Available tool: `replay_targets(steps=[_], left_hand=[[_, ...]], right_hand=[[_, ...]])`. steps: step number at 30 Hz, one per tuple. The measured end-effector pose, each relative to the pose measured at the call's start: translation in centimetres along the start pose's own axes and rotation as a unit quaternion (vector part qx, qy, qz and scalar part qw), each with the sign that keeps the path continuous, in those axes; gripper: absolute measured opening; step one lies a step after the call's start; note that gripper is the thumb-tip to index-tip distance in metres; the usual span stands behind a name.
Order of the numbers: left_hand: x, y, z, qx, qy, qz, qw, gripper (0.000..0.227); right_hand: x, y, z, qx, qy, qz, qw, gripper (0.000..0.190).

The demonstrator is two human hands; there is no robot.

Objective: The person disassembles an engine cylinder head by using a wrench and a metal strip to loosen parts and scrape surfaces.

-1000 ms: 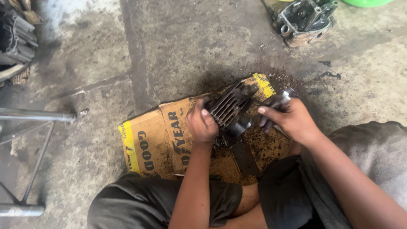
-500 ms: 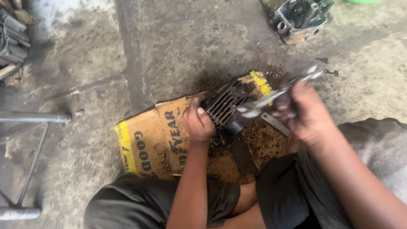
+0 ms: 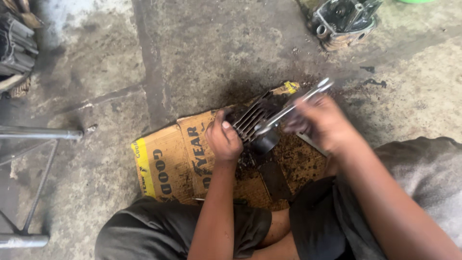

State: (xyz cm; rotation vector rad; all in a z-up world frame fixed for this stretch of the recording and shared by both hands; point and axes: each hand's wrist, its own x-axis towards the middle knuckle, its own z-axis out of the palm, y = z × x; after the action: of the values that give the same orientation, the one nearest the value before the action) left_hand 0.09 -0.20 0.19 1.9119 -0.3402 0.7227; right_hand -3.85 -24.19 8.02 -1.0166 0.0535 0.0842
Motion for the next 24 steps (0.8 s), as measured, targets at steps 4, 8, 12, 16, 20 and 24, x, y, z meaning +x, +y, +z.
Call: replay_targets(steps=[4, 8, 12, 16, 20, 24], left_hand=[[0.1, -0.5, 0.2, -0.019, -0.006, -0.016, 1.000, 0.049], [0.0, -0.3, 0.0, 0.000, 0.002, -0.001, 1.000, 0.049], [0.3, 0.1, -0.1, -0.011, 0.000, 0.004, 1.000, 0.047], [-0.1, -1.1, 0.4, 0.017, 0.001, -0.014, 1.000, 0.049], [-0.6, -1.7, 0.6, 0.016, 0.003, -0.011, 1.000, 0.047], [-0.5, -2.1, 0.7, 0.002, 0.017, 0.023, 1.000, 0.046]], right_hand=[[0.3, 0.6, -0.2, -0.060, 0.080, 0.023, 0.995, 0.023], [-0.7, -0.8, -0.6, 0.149, -0.144, -0.028, 0.978, 0.024], [0.2, 0.5, 1.2, -0.302, 0.085, 0.017, 0.949, 0.024], [-0.8, -0.5, 0.8, -0.126, 0.027, -0.039, 0.991, 0.030], [-0.5, 0.1, 0.7, -0.106, -0.029, -0.049, 0.993, 0.033], [0.2, 0.3, 1.1, -0.211, 0.117, 0.039, 0.970, 0.023]])
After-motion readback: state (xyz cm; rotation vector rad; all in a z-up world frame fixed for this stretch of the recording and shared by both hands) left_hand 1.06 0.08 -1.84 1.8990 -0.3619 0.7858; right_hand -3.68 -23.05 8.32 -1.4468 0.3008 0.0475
